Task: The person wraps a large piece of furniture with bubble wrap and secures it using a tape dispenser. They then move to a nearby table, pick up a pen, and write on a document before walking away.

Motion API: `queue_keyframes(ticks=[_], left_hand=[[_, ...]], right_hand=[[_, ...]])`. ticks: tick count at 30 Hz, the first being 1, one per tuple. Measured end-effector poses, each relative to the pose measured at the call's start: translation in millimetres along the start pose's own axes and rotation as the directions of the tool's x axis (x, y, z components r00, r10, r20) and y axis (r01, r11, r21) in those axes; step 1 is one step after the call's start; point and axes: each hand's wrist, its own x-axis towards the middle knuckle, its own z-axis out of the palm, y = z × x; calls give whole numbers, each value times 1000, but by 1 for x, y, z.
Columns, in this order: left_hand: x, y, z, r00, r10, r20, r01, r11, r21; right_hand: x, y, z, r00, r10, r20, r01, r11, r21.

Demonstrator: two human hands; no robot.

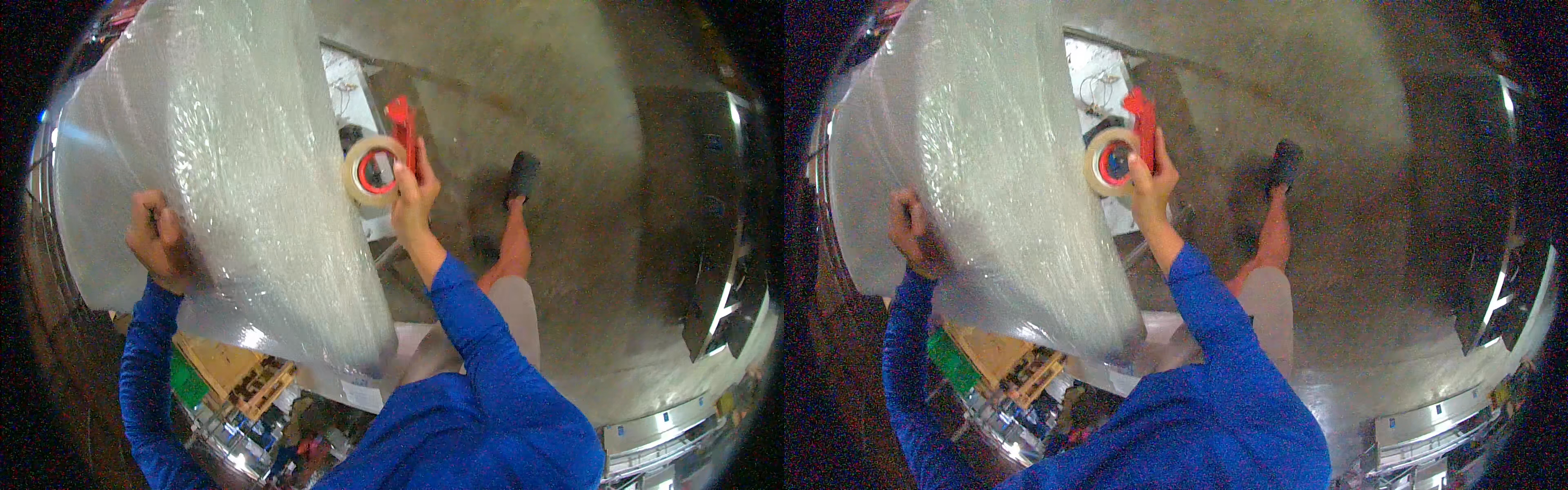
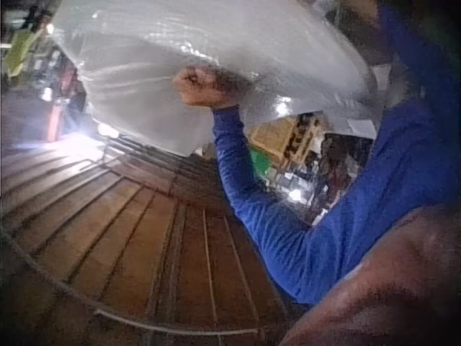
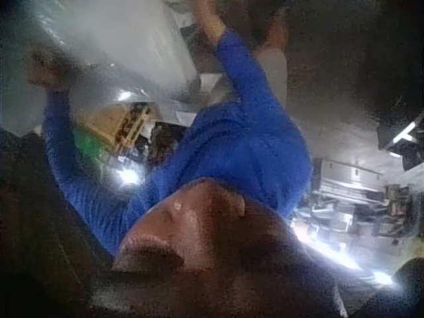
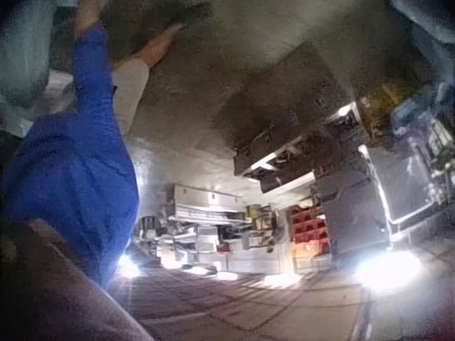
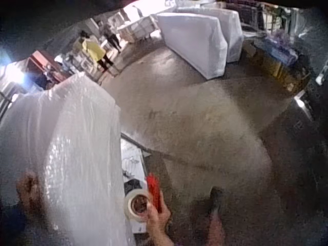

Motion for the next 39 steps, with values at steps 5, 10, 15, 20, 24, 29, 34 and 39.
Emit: queue_keyframes(ticks=[5,10,15,20,24,29,34,39], left_hand=[[1,-4,0,1000,14,16,-13,997,-70],[0,-4,-2,1000,4,21,-4,1000,2],[-1,0,-2,996,-95,-2,94,995,-42],[3,2,-5,999,47,-8,-46,997,67],[-1,-1,-12,999,27,40,-30,996,88],[-10,-14,-12,988,149,48,-151,988,42],[-21,-26,-6,989,149,11,-147,984,-99],[-23,-24,-14,968,162,191,-158,987,-36]], right_hand=[[-96,-30,-59,994,49,93,-25,970,-243],[-213,-80,-117,949,265,171,-172,890,-422],[-164,-54,-88,979,190,70,-166,950,-265],[-194,-81,-96,961,189,199,-138,959,-248],[-249,-117,-124,850,492,188,-423,851,-312],[-174,-86,-76,968,167,185,-128,970,-207],[-23,-58,52,982,-137,133,131,990,50],[122,-61,181,917,-394,68,390,919,64]])
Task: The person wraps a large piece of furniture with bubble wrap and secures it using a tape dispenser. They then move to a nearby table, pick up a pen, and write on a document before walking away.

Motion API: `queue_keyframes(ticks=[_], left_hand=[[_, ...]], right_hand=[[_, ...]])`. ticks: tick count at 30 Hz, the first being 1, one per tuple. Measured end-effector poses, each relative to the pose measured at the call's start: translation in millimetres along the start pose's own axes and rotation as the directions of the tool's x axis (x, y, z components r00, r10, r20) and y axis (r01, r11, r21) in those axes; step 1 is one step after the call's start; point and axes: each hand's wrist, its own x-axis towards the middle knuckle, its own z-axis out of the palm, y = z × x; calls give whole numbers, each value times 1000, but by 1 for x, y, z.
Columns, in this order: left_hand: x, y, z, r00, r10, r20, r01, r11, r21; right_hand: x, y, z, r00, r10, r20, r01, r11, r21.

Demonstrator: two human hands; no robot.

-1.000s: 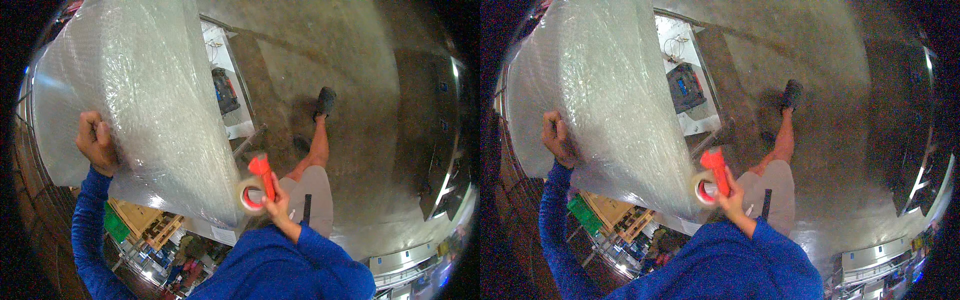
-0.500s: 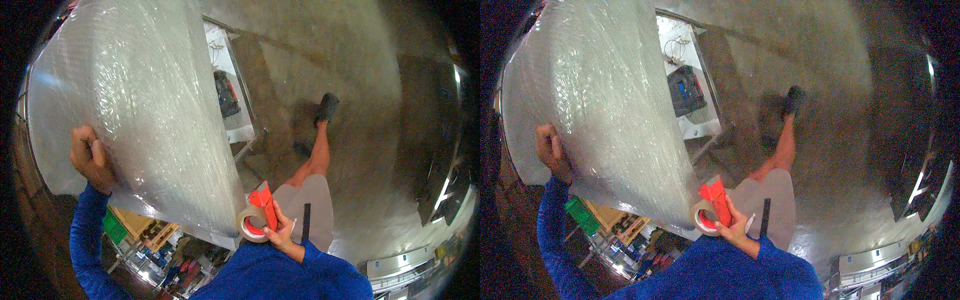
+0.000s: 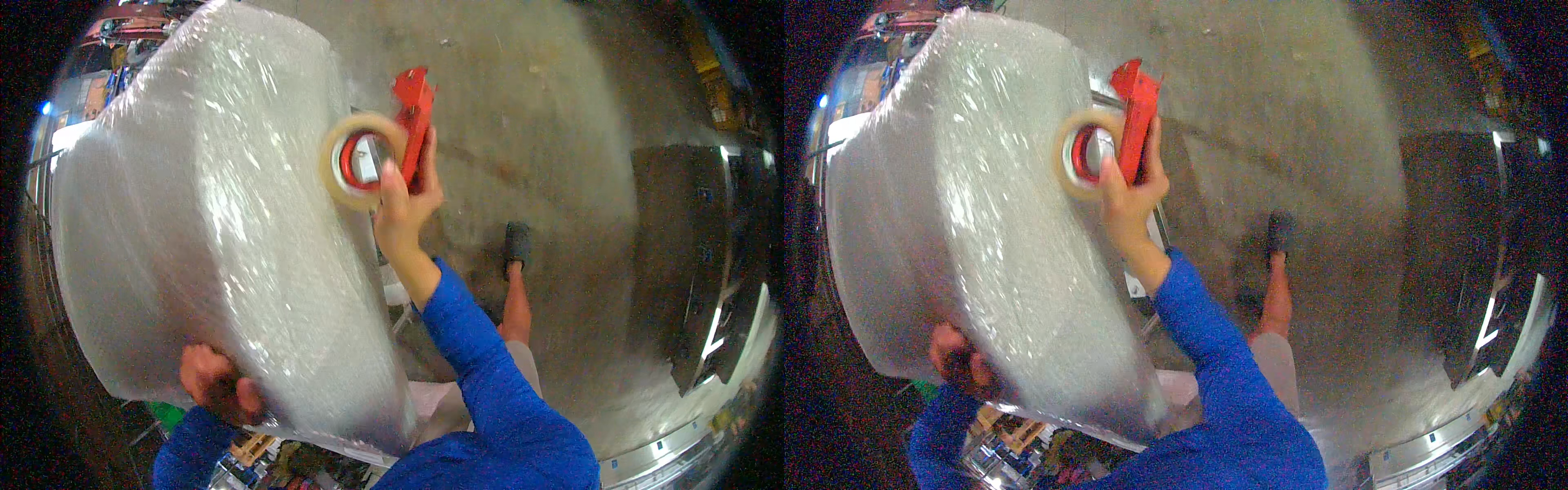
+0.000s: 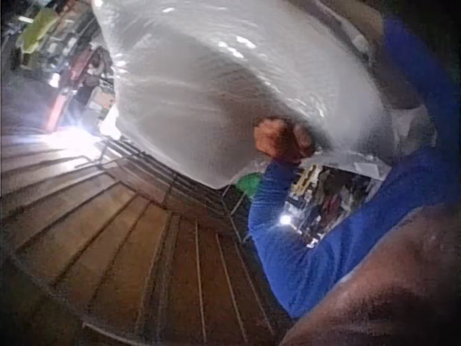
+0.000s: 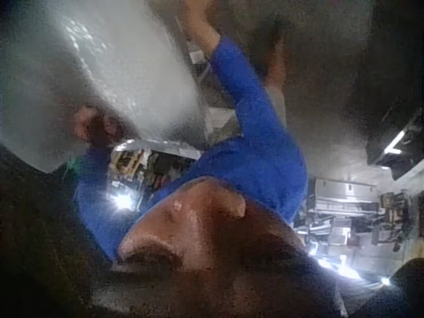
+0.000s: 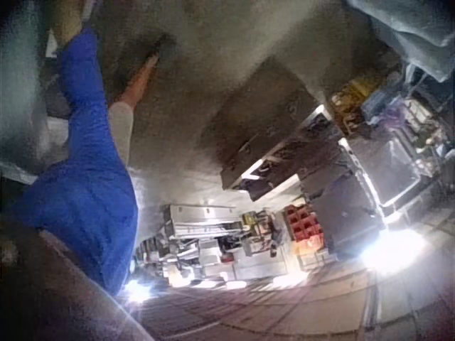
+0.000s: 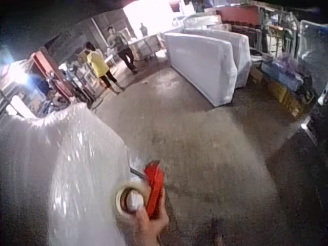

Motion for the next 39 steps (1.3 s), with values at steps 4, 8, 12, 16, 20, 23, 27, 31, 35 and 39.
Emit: queue_keyframes(ticks=[4,8,12,16,20,23,27,31,35,39], left_hand=[[5,-2,-12,983,18,182,-19,1000,6],[9,-10,-17,923,14,385,32,993,-114],[8,-7,-15,860,-53,507,151,976,-154],[10,11,-8,869,-58,491,122,988,-98],[20,27,0,806,-93,585,159,985,-63],[20,35,7,856,-94,508,154,985,-78],[28,46,-1,816,-105,569,242,955,-170],[80,66,-25,844,-447,298,528,790,-311],[206,64,-20,801,-540,-259,324,754,-571],[326,46,-6,751,-660,20,321,338,-885]], right_hand=[[91,27,75,996,-77,-50,79,996,44],[145,60,111,997,-19,-81,31,989,148],[110,51,77,999,51,0,-51,997,-61],[14,-38,-38,958,241,156,-106,803,-586],[-18,-158,-133,613,698,370,-226,604,-764],[53,-228,-153,799,541,263,-174,626,-760],[193,-287,-123,954,275,118,-106,678,-728],[293,-290,-57,949,173,263,106,609,-786],[339,-246,35,856,294,426,101,713,-694],[364,-213,130,652,477,589,-64,809,-585]])
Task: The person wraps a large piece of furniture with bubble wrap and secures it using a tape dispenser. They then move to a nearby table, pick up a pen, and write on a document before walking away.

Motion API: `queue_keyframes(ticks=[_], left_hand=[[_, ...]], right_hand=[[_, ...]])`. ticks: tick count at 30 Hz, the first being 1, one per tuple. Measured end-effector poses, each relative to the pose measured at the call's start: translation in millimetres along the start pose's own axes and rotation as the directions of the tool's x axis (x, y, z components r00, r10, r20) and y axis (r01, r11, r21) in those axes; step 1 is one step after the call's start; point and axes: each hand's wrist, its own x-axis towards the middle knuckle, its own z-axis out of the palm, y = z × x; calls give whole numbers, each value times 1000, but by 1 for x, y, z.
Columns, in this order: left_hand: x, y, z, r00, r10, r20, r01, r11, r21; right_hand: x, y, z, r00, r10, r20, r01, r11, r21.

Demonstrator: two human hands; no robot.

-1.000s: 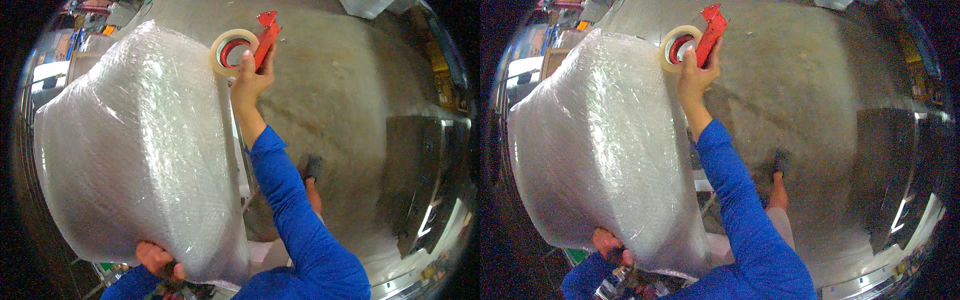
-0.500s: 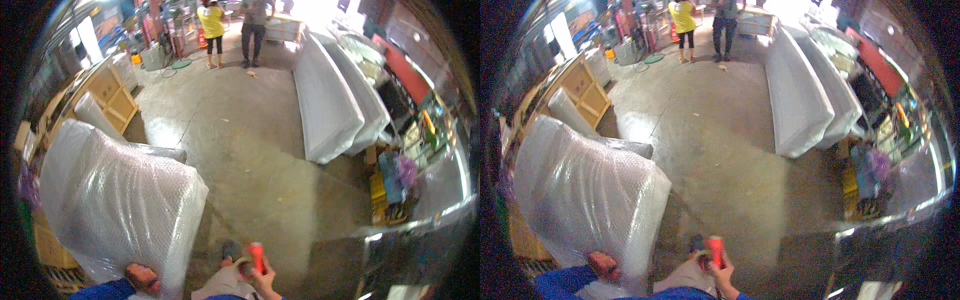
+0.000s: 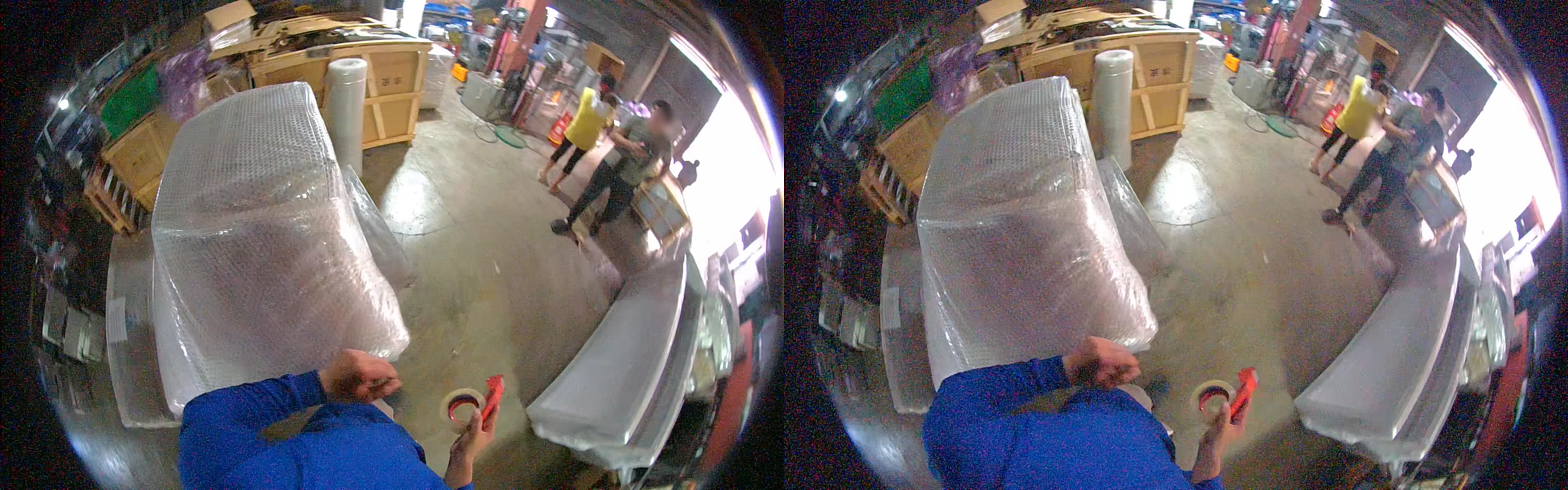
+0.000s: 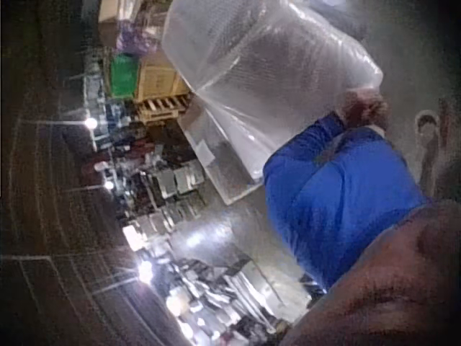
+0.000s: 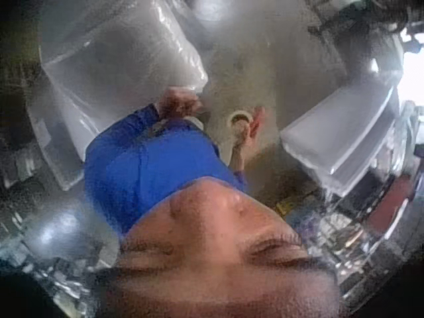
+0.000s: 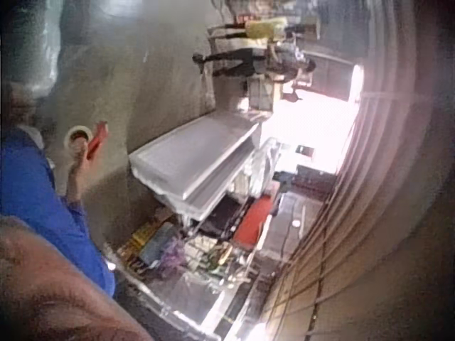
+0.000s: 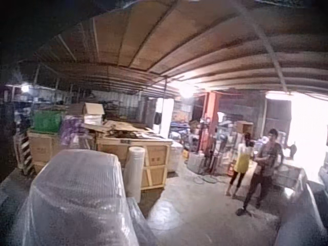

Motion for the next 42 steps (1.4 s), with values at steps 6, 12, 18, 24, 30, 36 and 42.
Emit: queue_keyframes(ticks=[6,12,18,24,30,36,42], left_hand=[[103,-13,11,989,143,-23,-130,944,302],[192,-66,8,847,-460,-265,531,752,392],[276,-188,42,716,-695,-70,683,676,277],[250,-310,54,285,-742,-607,813,522,-258],[219,-358,71,-162,-904,-397,659,200,-725],[282,-372,-26,-314,-865,-391,374,266,-889],[309,-414,-170,-153,-900,-407,440,307,-844]], right_hand=[[100,-12,24,986,89,143,-57,976,-212],[232,25,26,975,206,83,-177,947,-267],[412,58,51,951,54,304,108,865,-490],[593,52,131,804,254,538,82,849,-522],[678,67,296,609,269,746,280,807,-520],[652,129,485,494,351,795,87,890,-448],[630,182,612,145,355,924,237,894,-381]])
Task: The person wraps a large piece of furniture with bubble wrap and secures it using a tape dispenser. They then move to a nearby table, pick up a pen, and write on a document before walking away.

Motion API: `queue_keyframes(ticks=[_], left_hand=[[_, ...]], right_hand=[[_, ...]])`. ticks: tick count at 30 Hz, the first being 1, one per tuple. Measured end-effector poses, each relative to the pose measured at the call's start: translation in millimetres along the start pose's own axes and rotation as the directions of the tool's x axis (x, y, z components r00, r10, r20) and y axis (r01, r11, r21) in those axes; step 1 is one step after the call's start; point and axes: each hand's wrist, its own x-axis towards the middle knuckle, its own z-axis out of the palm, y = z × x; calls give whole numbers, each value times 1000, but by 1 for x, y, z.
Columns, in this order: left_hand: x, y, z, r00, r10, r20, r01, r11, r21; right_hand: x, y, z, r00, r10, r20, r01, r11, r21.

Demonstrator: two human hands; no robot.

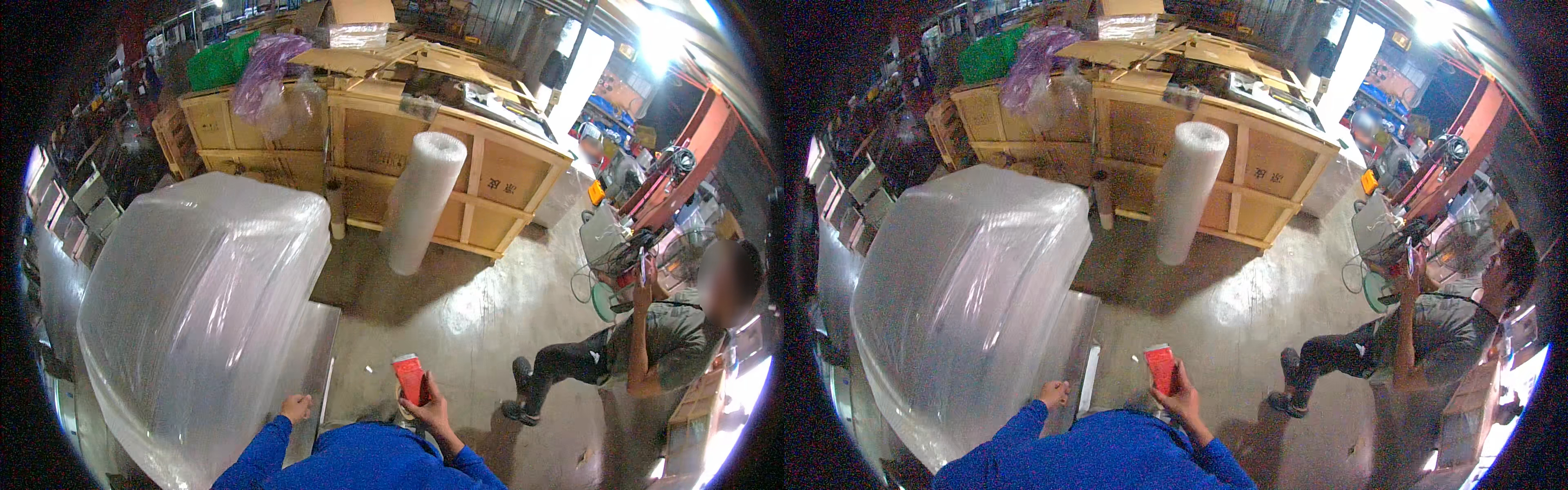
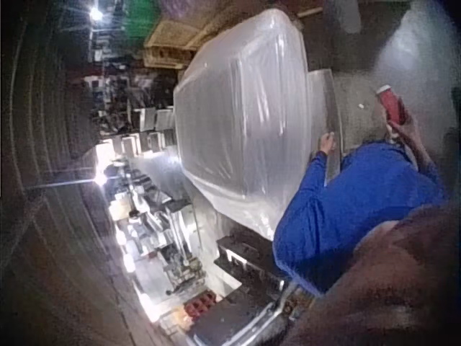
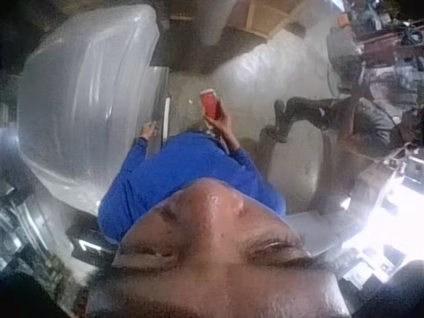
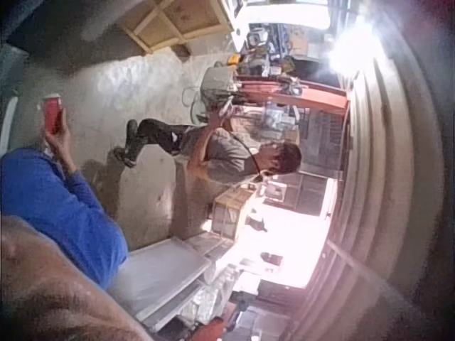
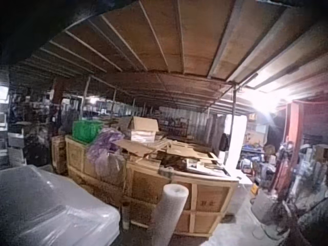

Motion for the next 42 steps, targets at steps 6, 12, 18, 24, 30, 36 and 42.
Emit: queue_keyframes(ticks=[6,12,18,24,30,36,42], left_hand=[[89,43,-7,949,-215,-229,106,907,-408],[121,63,31,791,-411,-452,112,825,-554],[170,194,63,687,399,-607,-172,902,397],[278,386,49,811,286,-511,-339,941,-12],[364,521,-17,884,257,-390,-438,747,-500],[372,622,-89,718,335,-610,-496,861,-110],[431,606,-205,859,129,-496,-440,683,-583]], right_hand=[[147,-12,-24,990,7,141,12,991,-131],[377,-78,-72,917,-378,125,387,920,-56],[636,-204,-86,678,-717,160,662,502,-556],[813,-192,-49,674,-673,306,559,193,-806],[808,-185,-33,557,-794,245,595,175,-785],[789,-214,106,759,-534,372,633,471,-614],[892,-200,302,120,-356,927,876,477,69]])
